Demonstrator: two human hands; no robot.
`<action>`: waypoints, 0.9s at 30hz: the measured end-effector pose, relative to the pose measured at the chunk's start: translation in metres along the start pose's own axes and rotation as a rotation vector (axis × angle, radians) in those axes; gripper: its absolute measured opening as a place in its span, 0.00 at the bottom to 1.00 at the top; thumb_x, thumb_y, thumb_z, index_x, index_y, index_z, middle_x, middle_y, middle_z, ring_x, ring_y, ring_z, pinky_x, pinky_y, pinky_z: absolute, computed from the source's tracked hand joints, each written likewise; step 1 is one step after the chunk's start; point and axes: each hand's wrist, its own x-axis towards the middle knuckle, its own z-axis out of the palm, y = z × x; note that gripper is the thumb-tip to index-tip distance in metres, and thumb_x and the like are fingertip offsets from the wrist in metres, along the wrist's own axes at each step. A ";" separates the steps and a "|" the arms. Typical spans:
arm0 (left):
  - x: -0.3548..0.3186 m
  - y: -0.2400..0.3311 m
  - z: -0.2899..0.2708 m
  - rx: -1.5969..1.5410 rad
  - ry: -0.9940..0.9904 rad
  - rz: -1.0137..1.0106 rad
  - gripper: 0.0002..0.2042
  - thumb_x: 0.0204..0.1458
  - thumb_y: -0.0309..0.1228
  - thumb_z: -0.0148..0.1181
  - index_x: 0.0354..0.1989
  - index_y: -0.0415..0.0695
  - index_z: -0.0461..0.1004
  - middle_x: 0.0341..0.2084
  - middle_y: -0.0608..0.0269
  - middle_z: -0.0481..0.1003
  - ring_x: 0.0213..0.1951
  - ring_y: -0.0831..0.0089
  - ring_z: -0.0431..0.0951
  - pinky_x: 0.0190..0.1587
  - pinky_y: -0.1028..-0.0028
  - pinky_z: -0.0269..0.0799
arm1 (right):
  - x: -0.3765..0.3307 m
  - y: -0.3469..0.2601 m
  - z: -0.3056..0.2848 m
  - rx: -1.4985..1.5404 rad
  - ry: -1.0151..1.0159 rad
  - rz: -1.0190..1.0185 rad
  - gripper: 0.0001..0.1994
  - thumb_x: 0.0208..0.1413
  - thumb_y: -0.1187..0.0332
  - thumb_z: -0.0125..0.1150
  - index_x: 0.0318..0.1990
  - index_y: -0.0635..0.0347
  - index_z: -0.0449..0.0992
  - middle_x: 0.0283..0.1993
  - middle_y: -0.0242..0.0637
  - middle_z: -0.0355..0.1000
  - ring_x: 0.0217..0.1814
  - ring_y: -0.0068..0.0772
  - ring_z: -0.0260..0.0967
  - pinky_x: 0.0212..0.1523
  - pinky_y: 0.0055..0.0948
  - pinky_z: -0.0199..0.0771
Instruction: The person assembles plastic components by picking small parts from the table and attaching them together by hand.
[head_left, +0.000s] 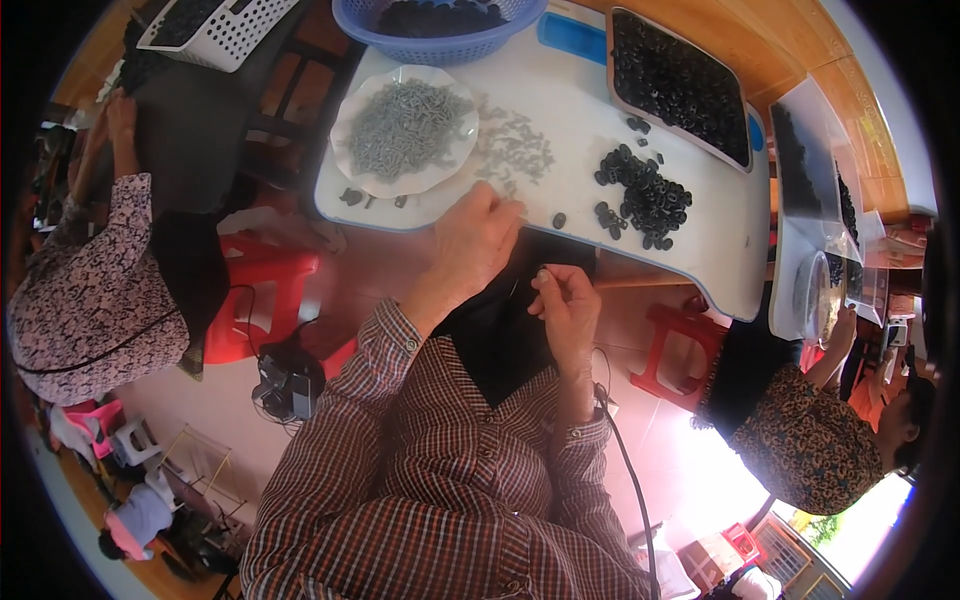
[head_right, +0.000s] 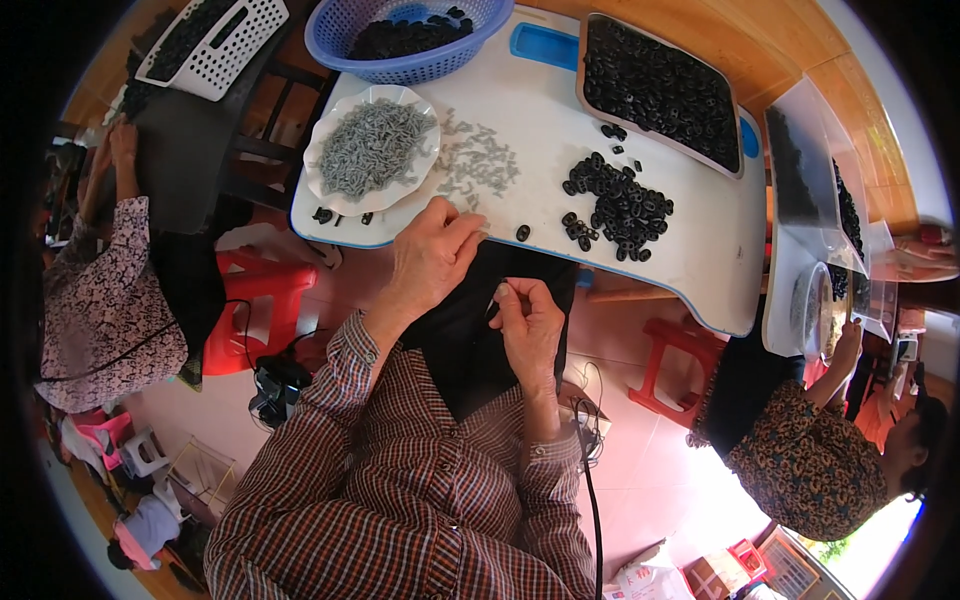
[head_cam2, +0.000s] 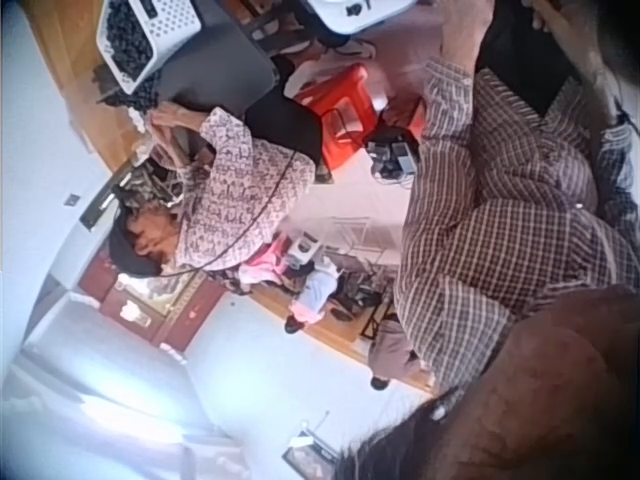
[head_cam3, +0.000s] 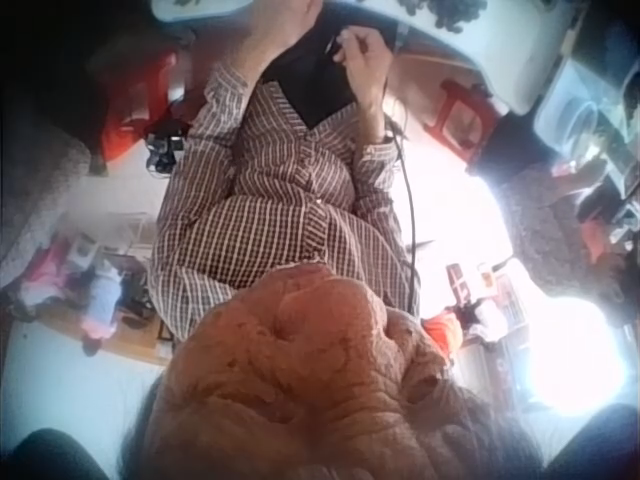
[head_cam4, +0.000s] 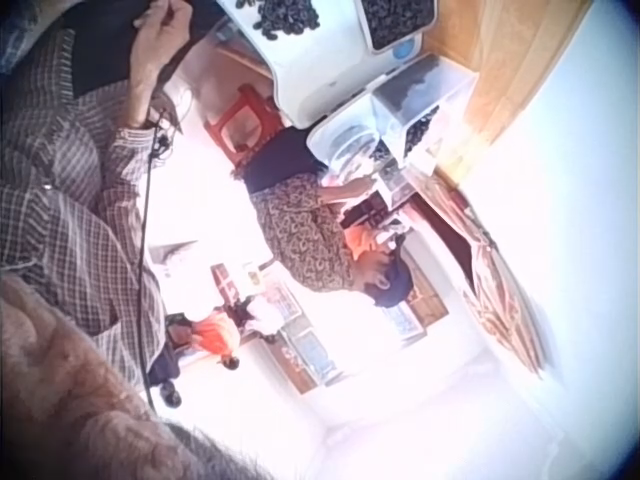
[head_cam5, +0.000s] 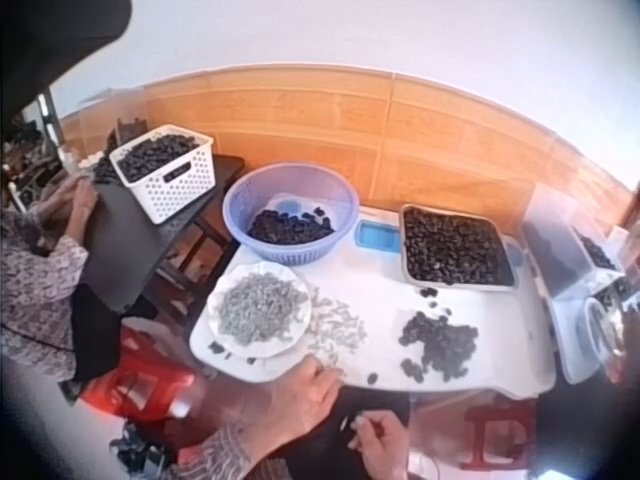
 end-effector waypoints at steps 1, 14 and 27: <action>-0.001 0.000 0.000 -0.004 0.002 -0.001 0.10 0.45 0.25 0.65 0.38 0.45 0.78 0.27 0.62 0.69 0.27 0.65 0.74 0.27 0.68 0.70 | 0.000 0.000 0.000 -0.007 0.004 0.003 0.06 0.59 0.72 0.57 0.39 0.67 0.73 0.28 0.31 0.73 0.21 0.14 0.66 0.21 0.15 0.64; -0.006 -0.003 0.011 0.113 0.032 0.146 0.09 0.41 0.26 0.64 0.33 0.46 0.75 0.24 0.63 0.63 0.26 0.65 0.71 0.25 0.68 0.68 | 0.000 0.005 -0.003 -0.034 -0.012 0.023 0.07 0.59 0.70 0.57 0.40 0.65 0.73 0.31 0.34 0.74 0.22 0.16 0.67 0.22 0.15 0.64; -0.004 -0.005 0.014 0.036 0.015 0.161 0.08 0.42 0.21 0.64 0.31 0.42 0.73 0.26 0.60 0.66 0.29 0.61 0.74 0.28 0.66 0.70 | 0.002 0.007 -0.003 0.083 0.043 0.046 0.06 0.59 0.71 0.57 0.39 0.64 0.74 0.31 0.34 0.75 0.22 0.16 0.66 0.22 0.15 0.63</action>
